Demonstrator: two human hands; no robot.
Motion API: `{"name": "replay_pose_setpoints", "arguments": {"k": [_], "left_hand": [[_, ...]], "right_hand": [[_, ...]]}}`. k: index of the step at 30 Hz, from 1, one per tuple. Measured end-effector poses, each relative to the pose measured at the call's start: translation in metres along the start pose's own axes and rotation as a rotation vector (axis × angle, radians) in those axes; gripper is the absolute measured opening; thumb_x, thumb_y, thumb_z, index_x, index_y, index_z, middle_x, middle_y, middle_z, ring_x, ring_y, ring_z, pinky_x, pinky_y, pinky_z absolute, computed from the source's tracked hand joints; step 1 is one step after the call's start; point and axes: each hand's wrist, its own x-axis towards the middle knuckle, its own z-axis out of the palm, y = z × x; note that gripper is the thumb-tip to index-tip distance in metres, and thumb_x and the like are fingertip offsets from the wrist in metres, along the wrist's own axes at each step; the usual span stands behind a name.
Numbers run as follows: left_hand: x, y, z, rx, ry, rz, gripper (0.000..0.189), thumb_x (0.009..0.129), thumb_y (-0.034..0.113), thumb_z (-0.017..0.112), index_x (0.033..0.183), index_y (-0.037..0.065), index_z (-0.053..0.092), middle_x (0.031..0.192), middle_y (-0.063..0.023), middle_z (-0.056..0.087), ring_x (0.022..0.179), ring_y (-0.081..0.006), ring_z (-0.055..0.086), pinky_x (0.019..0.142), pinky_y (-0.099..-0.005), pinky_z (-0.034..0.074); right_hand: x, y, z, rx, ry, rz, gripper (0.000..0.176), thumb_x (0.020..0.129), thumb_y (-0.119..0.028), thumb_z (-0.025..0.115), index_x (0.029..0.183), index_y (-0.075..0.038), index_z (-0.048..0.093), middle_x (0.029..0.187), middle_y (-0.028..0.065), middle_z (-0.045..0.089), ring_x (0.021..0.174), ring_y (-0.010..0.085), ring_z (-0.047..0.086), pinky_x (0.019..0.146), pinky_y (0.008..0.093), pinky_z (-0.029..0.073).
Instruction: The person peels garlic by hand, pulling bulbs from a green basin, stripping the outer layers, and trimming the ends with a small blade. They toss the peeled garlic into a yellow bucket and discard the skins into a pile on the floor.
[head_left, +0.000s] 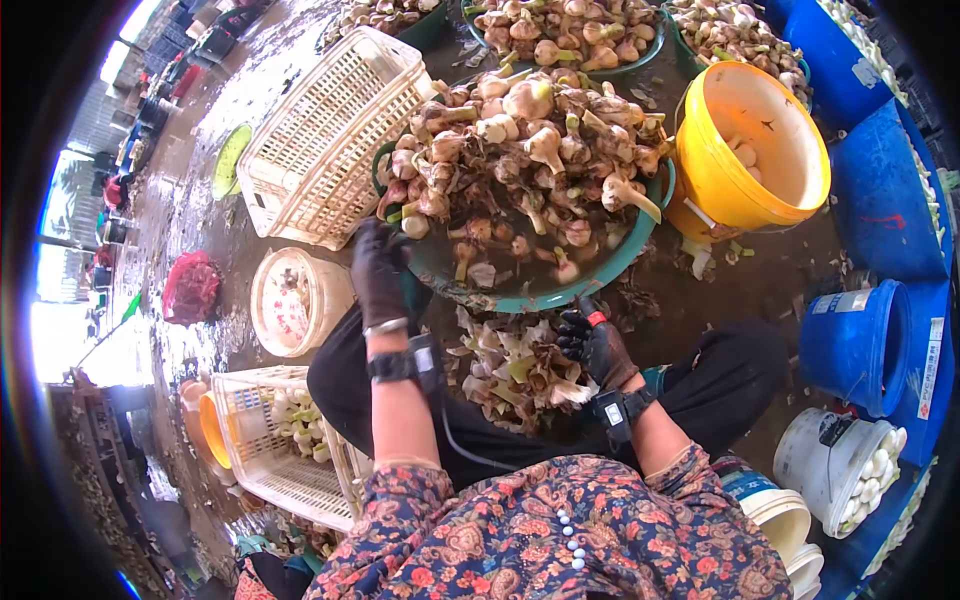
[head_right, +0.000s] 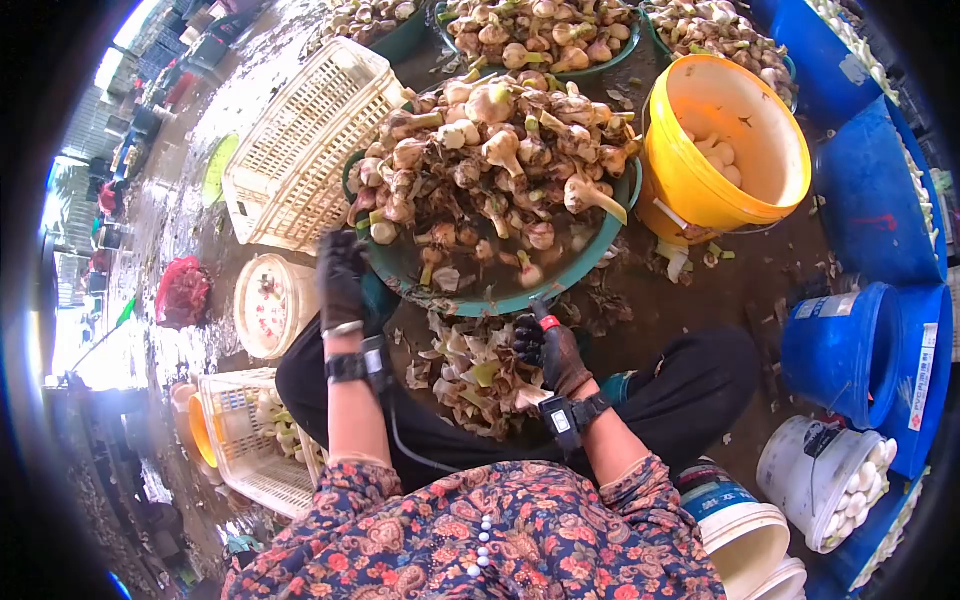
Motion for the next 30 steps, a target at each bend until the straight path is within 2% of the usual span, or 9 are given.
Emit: {"name": "replay_pose_setpoints", "arguments": {"k": [5, 11, 12, 13, 15, 17, 18, 25, 30], "left_hand": [[0.02, -0.015, 0.103, 0.657, -0.537, -0.573, 0.056, 0.072, 0.047, 0.064, 0.105, 0.002, 0.06, 0.099, -0.025, 0.062, 0.088, -0.0415, 0.059, 0.079, -0.0394, 0.048], [-0.004, -0.033, 0.11, 0.591, -0.679, 0.051, 0.04, 0.072, 0.031, 0.067, 0.11, 0.019, 0.059, 0.092, -0.0175, 0.064, 0.084, -0.0377, 0.062, 0.074, -0.0398, 0.05], [-0.015, -0.017, 0.114, -0.032, -0.567, -0.46, 0.042, 0.071, 0.02, 0.067, 0.112, 0.022, 0.056, 0.084, -0.0157, 0.063, 0.078, -0.0354, 0.062, 0.068, -0.0387, 0.051], [-0.03, -0.001, 0.11, 0.33, -0.68, 0.018, 0.037, 0.075, 0.022, 0.066, 0.111, 0.021, 0.056, 0.081, -0.0142, 0.063, 0.067, -0.0317, 0.062, 0.06, -0.0363, 0.051], [-0.054, 0.054, 0.113, -0.17, -0.777, -0.562, 0.036, 0.08, 0.032, 0.065, 0.11, 0.014, 0.056, 0.074, -0.011, 0.061, 0.056, -0.0227, 0.06, 0.053, -0.0314, 0.049], [-0.079, 0.08, 0.111, -0.175, -0.887, -0.429, 0.043, 0.085, 0.044, 0.058, 0.102, 0.005, 0.058, 0.073, -0.0087, 0.061, 0.05, -0.0147, 0.057, 0.048, -0.0269, 0.046], [-0.082, 0.116, 0.108, -0.367, -0.818, -0.758, 0.043, 0.089, 0.044, 0.05, 0.096, 0.003, 0.058, 0.067, -0.0011, 0.056, 0.051, -0.0081, 0.049, 0.045, -0.0255, 0.039], [-0.104, 0.155, 0.092, 0.061, -0.631, 0.023, 0.039, 0.078, 0.033, 0.07, 0.102, 0.004, 0.061, 0.077, -0.0097, 0.065, 0.068, -0.0213, 0.063, 0.064, -0.0332, 0.049], [-0.1, 0.155, 0.076, -0.007, -0.812, -0.094, 0.042, 0.081, 0.028, 0.068, 0.11, -0.001, 0.058, 0.084, -0.0059, 0.065, 0.072, -0.0109, 0.059, 0.067, -0.027, 0.049]], "right_hand": [[0.002, 0.004, 0.002, -0.136, 0.046, -0.036, 0.044, 0.085, -0.051, 0.056, 0.091, -0.007, 0.059, 0.071, 0.0009, 0.058, 0.058, 0.011, 0.056, 0.052, 0.0236, 0.045], [0.003, 0.006, 0.007, -0.317, -0.037, -0.22, 0.034, 0.083, -0.032, 0.066, 0.102, -0.005, 0.059, 0.081, 0.0032, 0.061, 0.064, 0.0097, 0.055, 0.058, 0.0252, 0.047], [0.015, 0.014, 0.009, -0.508, -0.038, -0.564, 0.033, 0.081, -0.025, 0.069, 0.104, -0.003, 0.059, 0.087, 0.0045, 0.062, 0.075, 0.011, 0.057, 0.067, 0.027, 0.048], [0.02, 0.022, 0.005, -0.496, -0.03, -0.56, 0.033, 0.081, -0.025, 0.069, 0.104, -0.003, 0.059, 0.087, 0.0045, 0.062, 0.075, 0.011, 0.057, 0.067, 0.027, 0.048], [0.012, 0.015, 0.016, -0.726, 0.003, -0.797, 0.035, 0.081, -0.023, 0.069, 0.105, 0.0, 0.057, 0.09, 0.0047, 0.062, 0.084, 0.0106, 0.056, 0.074, 0.0271, 0.046], [0.017, 0.019, 0.015, -0.63, 0.011, -0.864, 0.03, 0.082, -0.024, 0.068, 0.098, 0.001, 0.062, 0.084, 0.0025, 0.063, 0.077, 0.0076, 0.054, 0.07, 0.0267, 0.046], [0.011, 0.016, 0.016, -0.553, 0.068, -0.786, 0.029, 0.083, -0.026, 0.067, 0.094, 0.001, 0.063, 0.079, 0.0016, 0.063, 0.073, 0.0067, 0.052, 0.068, 0.0267, 0.045], [-0.023, 0.0, 0.016, -0.592, 0.056, -0.709, 0.032, 0.087, -0.03, 0.061, 0.085, 0.001, 0.068, 0.067, -0.0017, 0.06, 0.065, 0.0049, 0.048, 0.058, 0.0272, 0.043], [-0.031, -0.002, 0.01, -0.661, -0.115, -0.488, 0.032, 0.09, -0.03, 0.056, 0.081, -0.001, 0.066, 0.067, -0.0002, 0.059, 0.06, 0.0046, 0.048, 0.054, 0.0259, 0.04]]}}
